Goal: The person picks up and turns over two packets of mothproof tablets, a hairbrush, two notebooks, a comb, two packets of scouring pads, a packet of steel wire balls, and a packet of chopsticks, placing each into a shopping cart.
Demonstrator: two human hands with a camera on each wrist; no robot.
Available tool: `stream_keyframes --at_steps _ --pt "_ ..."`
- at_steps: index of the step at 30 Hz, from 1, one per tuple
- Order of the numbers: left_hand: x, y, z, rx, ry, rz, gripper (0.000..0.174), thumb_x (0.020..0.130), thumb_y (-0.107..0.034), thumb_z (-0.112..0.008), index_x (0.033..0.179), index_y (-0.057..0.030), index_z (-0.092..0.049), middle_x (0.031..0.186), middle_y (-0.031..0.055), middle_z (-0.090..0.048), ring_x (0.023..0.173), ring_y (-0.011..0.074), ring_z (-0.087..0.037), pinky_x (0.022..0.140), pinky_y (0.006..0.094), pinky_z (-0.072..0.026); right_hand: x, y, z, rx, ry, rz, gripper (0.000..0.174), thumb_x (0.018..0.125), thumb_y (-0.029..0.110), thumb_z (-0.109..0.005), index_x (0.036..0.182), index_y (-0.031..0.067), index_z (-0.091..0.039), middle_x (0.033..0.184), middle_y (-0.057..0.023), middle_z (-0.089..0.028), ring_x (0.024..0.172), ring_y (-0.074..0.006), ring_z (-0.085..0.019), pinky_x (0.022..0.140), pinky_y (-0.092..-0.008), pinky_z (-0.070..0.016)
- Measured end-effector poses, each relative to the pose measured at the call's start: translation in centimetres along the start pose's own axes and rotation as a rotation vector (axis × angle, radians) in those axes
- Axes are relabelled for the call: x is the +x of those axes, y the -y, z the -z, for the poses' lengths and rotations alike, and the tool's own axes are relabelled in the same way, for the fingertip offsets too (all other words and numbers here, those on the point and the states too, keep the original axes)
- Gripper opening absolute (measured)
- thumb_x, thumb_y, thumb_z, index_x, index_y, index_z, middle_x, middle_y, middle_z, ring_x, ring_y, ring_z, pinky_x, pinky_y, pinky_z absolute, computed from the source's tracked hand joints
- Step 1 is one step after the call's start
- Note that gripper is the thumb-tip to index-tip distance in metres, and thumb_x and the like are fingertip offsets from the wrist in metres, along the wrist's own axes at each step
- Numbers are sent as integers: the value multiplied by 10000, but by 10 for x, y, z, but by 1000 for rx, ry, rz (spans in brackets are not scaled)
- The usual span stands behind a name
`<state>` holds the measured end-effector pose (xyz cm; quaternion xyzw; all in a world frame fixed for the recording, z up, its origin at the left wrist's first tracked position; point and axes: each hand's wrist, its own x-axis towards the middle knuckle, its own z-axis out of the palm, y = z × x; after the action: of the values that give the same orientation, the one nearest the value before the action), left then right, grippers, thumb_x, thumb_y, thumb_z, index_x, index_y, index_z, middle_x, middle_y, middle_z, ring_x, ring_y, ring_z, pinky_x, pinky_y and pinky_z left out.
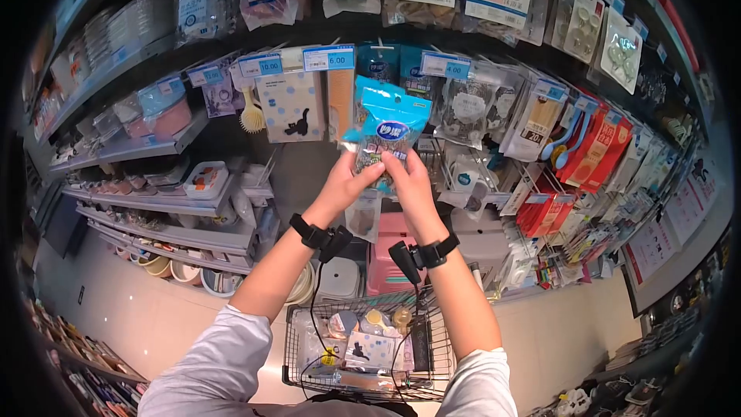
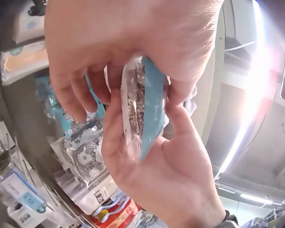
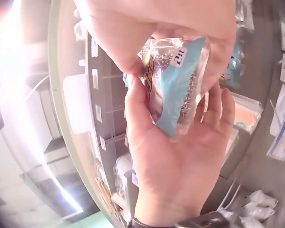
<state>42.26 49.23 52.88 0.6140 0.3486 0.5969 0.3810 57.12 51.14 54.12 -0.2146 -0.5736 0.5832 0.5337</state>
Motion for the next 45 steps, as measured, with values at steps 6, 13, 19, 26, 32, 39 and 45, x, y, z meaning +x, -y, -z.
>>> stream_keyframes --at_steps 6,13,19,26,32,39,45 --pt "10 15 -2 139 -112 -77 358 906 -266 -584 1171 -27 -555 1200 81 -549 1095 205 -535 897 331 -430 12 -14 15 -23 17 2 265 929 185 -589 1131 14 -580 1048 -41 -643 922 -95 -593 793 -254 -471" --pt "-55 120 59 -140 -654 307 164 909 -170 -508 998 -76 -609 923 16 -642 724 75 -580 587 228 -437 -62 -111 88 234 -100 -288 319 937 209 -577 1195 25 -544 1092 -34 -636 972 -116 -607 852 -276 -476" --pt "-173 196 109 -64 -765 488 148 895 -164 -507 924 -78 -623 678 -45 -502 505 36 -398 427 195 -281 -170 -181 121 255 -265 -588 296 956 199 -547 1211 48 -548 1128 -36 -629 989 -131 -614 865 -293 -482" --pt "-315 285 154 -44 -912 877 147 870 -186 -547 889 -84 -651 529 -55 -404 396 53 -301 357 235 -203 -318 -245 114 162 -459 -926 296 942 229 -575 1192 71 -563 1098 -36 -640 988 -144 -598 880 -299 -462" --pt "-403 279 214 -60 -1265 1008 145 841 -185 -577 921 -106 -668 529 -55 -394 392 59 -285 352 235 -199 -339 -268 81 83 -321 -931 259 952 164 -559 1187 57 -584 1107 -6 -632 992 -100 -567 887 -262 -428" --pt "-535 224 245 17 -1493 1044 197 863 -193 -537 961 -85 -670 534 -60 -372 408 58 -286 365 234 -192 -366 -290 -7 157 52 -1036 286 958 164 -545 1214 38 -556 1085 -19 -635 947 -92 -569 880 -263 -425" --pt "-629 195 306 96 -1568 1121 220 867 -218 -521 949 -90 -679 530 -65 -383 395 55 -283 363 238 -196 -384 -270 -127 269 137 -1037 323 951 153 -562 1251 39 -527 1148 -26 -618 1042 -111 -556 925 -277 -420"
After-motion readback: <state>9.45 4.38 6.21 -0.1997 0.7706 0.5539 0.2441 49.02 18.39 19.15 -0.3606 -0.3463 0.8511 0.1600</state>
